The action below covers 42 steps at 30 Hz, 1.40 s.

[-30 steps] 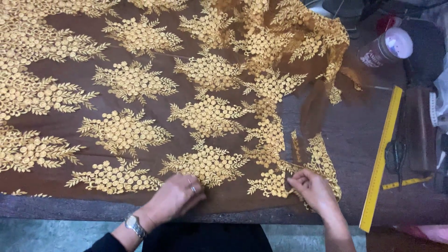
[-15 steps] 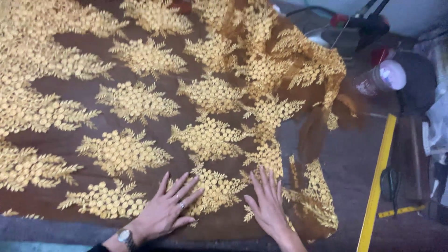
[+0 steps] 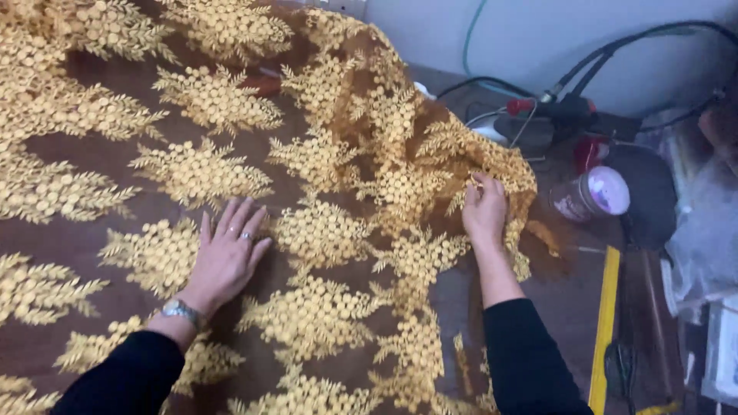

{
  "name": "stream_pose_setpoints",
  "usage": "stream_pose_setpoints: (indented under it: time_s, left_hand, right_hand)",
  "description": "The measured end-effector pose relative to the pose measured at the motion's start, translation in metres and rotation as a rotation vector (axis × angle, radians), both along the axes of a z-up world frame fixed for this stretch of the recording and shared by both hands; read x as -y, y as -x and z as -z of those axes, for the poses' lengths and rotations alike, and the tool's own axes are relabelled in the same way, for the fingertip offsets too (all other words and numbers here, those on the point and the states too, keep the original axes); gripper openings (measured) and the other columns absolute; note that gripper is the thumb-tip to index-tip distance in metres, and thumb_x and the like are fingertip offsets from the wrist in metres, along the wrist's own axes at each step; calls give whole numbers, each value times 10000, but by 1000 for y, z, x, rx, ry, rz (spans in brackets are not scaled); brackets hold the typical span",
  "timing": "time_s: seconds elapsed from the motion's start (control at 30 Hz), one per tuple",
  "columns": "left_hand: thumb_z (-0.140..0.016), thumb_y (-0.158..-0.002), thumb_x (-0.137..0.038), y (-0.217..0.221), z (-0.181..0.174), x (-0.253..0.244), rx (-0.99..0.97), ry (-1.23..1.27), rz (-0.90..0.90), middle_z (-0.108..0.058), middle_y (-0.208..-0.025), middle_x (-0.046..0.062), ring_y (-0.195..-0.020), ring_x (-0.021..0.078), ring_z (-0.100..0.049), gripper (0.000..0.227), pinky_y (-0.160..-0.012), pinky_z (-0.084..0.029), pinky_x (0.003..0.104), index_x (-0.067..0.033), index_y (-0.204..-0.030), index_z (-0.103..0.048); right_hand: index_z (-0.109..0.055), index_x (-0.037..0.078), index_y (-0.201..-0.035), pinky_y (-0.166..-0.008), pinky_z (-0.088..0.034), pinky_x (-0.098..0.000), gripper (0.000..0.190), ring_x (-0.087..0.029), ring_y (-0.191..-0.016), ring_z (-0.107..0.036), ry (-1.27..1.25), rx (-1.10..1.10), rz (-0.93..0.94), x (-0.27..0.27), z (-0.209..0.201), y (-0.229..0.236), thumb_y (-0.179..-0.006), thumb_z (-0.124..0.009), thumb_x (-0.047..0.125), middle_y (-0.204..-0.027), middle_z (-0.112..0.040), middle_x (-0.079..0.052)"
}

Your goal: The person smooths a large piece of brown fabric with a gold floral pattern on a wooden table. They use a pair of scissors to cut a strip from the edge of the fabric, then smooth the fabric again.

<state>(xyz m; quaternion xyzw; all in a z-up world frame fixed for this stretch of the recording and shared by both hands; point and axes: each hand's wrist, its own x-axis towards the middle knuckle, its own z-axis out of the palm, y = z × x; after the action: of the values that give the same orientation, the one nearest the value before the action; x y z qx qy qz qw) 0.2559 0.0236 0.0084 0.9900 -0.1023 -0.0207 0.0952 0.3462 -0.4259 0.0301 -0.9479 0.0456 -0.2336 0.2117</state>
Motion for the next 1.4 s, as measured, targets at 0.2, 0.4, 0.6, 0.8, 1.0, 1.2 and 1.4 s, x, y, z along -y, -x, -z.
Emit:
stream_pose_setpoints:
  time_s: [0.2,0.4,0.6,0.8,1.0,1.2,1.4]
  left_hand:
    - [-235,-990,-557,-74,0,15,-105,0,-18,-169,-1606,-8,-1476,268,-127,584,-1152,-92,615,-293,-1511,-254]
    - [-171,-968,-632,-79,16,17,-112,-129,-50,-97,-1624,-31,-1484,278,-57,621,-1138,0,629,-348,-1519,-214]
    - [-234,-972,-606,-78,21,15,-45,-94,-40,-123,-1626,-10,-1478,290,-111,613,-1142,-23,637,-339,-1523,-223]
    - [-208,-967,-622,-80,21,17,-74,-100,-40,-71,-1632,-14,-1481,291,-64,625,-1135,-8,649,-343,-1526,-195]
    - [-181,-988,-612,-70,-4,45,-71,-41,57,-118,-1620,10,-1474,284,-77,635,-1129,-15,638,-286,-1531,-226]
    - [-191,-956,-641,-54,9,58,-94,-104,195,-74,-1619,-24,-1475,275,-55,638,-1120,-41,655,-345,-1521,-172]
    - [-172,-963,-641,-59,17,58,-83,-66,185,-75,-1619,-31,-1476,275,-51,627,-1117,-8,668,-358,-1522,-165]
  right_hand:
    - [-574,140,-1161,-840,-482,-563,478,-368,-1093,-561,256,-370,276,1,55,-37,-751,-748,311,-1117,-555,-117]
    - [-616,163,-1036,-760,-508,-525,260,-312,-932,-636,199,-272,327,32,77,-12,-780,-663,156,-907,-614,-57]
    - [-610,241,-970,-739,-503,-501,245,-250,-866,-633,111,-201,501,54,87,1,-750,-683,161,-822,-583,44]
    - [-530,123,-1111,-933,-332,-391,311,-131,-1000,-447,-1057,134,446,-146,-57,20,-802,-533,86,-1028,-411,-11]
    - [-297,89,-1493,-1114,42,-626,505,-364,-1457,-60,-62,-444,-279,-243,-9,51,-1016,-374,238,-1589,-155,-169]
    - [-436,174,-1425,-1070,-171,-686,516,-449,-1396,-198,-112,-483,85,-177,-2,63,-935,-572,263,-1501,-326,-162]
    - [-297,143,-1522,-1054,-97,-759,564,-456,-1433,-140,113,-454,355,-26,47,110,-1037,-332,427,-1587,-193,-183]
